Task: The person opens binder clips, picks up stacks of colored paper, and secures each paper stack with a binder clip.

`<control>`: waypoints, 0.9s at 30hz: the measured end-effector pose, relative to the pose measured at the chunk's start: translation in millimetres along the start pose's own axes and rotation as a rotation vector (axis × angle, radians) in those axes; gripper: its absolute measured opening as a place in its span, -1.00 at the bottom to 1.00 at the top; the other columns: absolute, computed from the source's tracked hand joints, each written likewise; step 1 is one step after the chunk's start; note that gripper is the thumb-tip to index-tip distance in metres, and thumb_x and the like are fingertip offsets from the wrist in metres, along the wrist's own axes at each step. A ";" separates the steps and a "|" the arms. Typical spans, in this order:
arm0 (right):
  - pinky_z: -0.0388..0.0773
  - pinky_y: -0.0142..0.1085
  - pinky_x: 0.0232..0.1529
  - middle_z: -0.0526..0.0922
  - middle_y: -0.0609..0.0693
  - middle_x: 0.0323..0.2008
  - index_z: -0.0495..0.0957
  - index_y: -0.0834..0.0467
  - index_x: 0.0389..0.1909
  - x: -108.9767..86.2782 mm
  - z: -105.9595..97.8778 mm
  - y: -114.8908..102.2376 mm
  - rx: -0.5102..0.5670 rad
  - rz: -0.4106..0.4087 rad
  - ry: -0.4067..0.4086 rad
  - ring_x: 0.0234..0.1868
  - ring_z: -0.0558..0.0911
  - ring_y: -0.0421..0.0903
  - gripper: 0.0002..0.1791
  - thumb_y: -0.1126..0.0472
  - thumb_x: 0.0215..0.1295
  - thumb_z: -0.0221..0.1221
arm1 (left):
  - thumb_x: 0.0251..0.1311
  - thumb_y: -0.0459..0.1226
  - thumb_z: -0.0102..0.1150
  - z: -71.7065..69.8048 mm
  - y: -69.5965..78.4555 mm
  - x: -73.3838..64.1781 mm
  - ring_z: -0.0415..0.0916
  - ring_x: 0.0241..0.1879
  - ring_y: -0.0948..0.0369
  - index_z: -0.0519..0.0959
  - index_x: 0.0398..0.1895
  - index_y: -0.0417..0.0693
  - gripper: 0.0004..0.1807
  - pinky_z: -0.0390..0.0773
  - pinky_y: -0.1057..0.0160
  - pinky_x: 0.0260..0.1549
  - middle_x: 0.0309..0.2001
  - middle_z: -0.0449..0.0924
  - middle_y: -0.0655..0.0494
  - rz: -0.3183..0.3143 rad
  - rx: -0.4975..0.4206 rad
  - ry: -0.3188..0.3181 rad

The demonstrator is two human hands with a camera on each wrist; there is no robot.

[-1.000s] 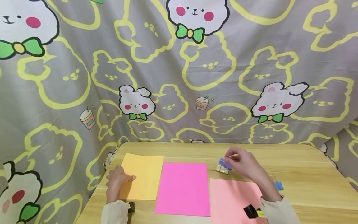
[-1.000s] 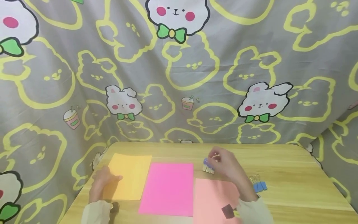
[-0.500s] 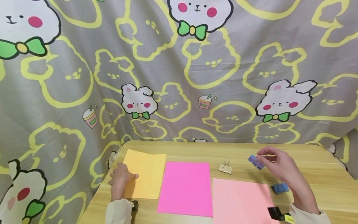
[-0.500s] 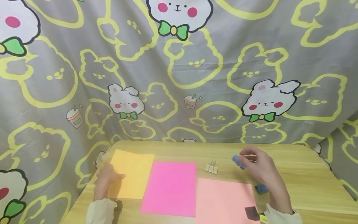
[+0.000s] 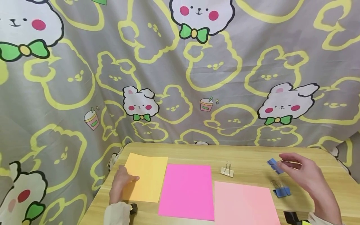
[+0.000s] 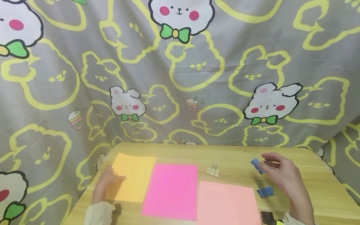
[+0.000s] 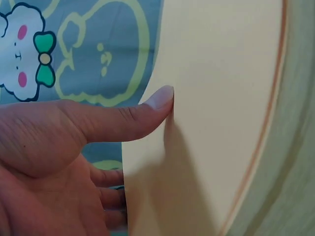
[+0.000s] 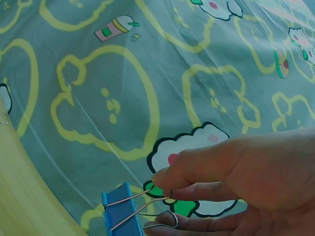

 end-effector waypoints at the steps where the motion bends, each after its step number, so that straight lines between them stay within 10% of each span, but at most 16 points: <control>1: 0.55 -0.45 -0.34 0.60 0.37 0.15 0.43 0.38 0.31 -0.4 -1.4 1.6 -0.003 0.007 0.004 -0.08 0.68 -0.13 -0.32 -0.07 0.44 0.26 | 0.14 -0.25 0.45 0.0 -0.5 0.5 0.28 0.16 -0.56 -0.06 0.27 -0.76 0.02 0.34 -0.40 0.17 0.16 0.22 -0.81 0.003 0.002 0.000; 8: 0.52 -0.48 -0.38 0.51 0.45 0.21 0.44 0.39 0.28 -1.4 -2.6 4.7 -0.023 -0.011 0.050 0.13 0.54 0.40 -0.37 -0.04 0.48 0.22 | 0.17 -0.43 0.06 -2.0 -5.4 4.9 0.45 -0.06 -0.47 0.08 0.21 -0.76 -0.33 0.53 -0.27 -0.08 -0.01 0.38 -0.73 0.066 0.079 0.083; 13: 0.50 -0.49 -0.38 0.48 0.46 0.23 0.42 0.40 0.30 -2.2 -3.6 6.1 -0.018 -0.008 0.050 0.16 0.50 0.44 -0.36 -0.04 0.49 0.21 | 0.03 -0.51 -0.07 -8.5 -13.4 9.5 0.26 -0.57 0.08 0.30 -0.16 -0.38 -0.74 0.30 0.21 -0.57 -0.54 0.31 -0.08 0.064 -0.072 0.089; 16: 0.49 -0.51 -0.38 0.47 0.47 0.23 0.41 0.40 0.31 -2.5 -4.5 7.4 -0.016 -0.003 0.052 0.16 0.50 0.44 -0.36 -0.03 0.49 0.21 | 0.10 -0.55 -0.08 -15.7 -16.3 8.7 0.16 -0.59 0.19 0.32 0.00 -0.40 -0.66 0.22 0.28 -0.54 -0.55 0.29 -0.01 0.077 -0.217 0.051; 21: 0.51 -0.53 -0.39 0.52 0.46 0.21 0.39 0.41 0.33 -1.1 -5.4 9.1 -0.021 -0.003 0.068 -0.07 0.70 -0.10 -0.30 -0.04 0.44 0.27 | 0.41 -0.49 -0.01 -27.4 -13.7 3.5 0.54 -0.11 0.03 0.13 0.47 -0.51 -0.39 0.54 0.18 -0.15 0.10 0.52 -0.42 0.071 -0.403 0.059; 23: 0.52 -0.54 -0.39 0.54 0.45 0.19 0.38 0.42 0.35 0.0 -5.0 9.3 -0.022 -0.001 0.076 -0.22 0.61 -0.46 -0.25 -0.05 0.41 0.30 | 0.46 -0.46 0.00 -31.3 -10.9 2.5 0.59 -0.09 0.10 0.22 0.43 -0.45 -0.48 0.59 0.22 -0.14 0.06 0.57 -0.31 0.057 -0.487 0.096; 27: 0.54 -0.55 -0.41 0.59 0.44 0.15 0.37 0.44 0.36 1.9 -3.3 8.9 -0.037 0.007 0.104 -0.26 0.69 -0.38 -0.21 -0.03 0.35 0.36 | 0.50 -0.43 0.03 -37.6 -1.6 0.8 0.58 -0.22 0.32 0.32 0.29 -0.40 -0.62 0.60 0.33 -0.22 -0.14 0.61 0.13 0.098 -0.636 0.186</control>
Point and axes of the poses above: each hand's wrist, its own x-axis towards the middle knuckle, its own z-axis out of the palm, y = z × x, the point moved 2 cm from there along x, towards the middle knuckle
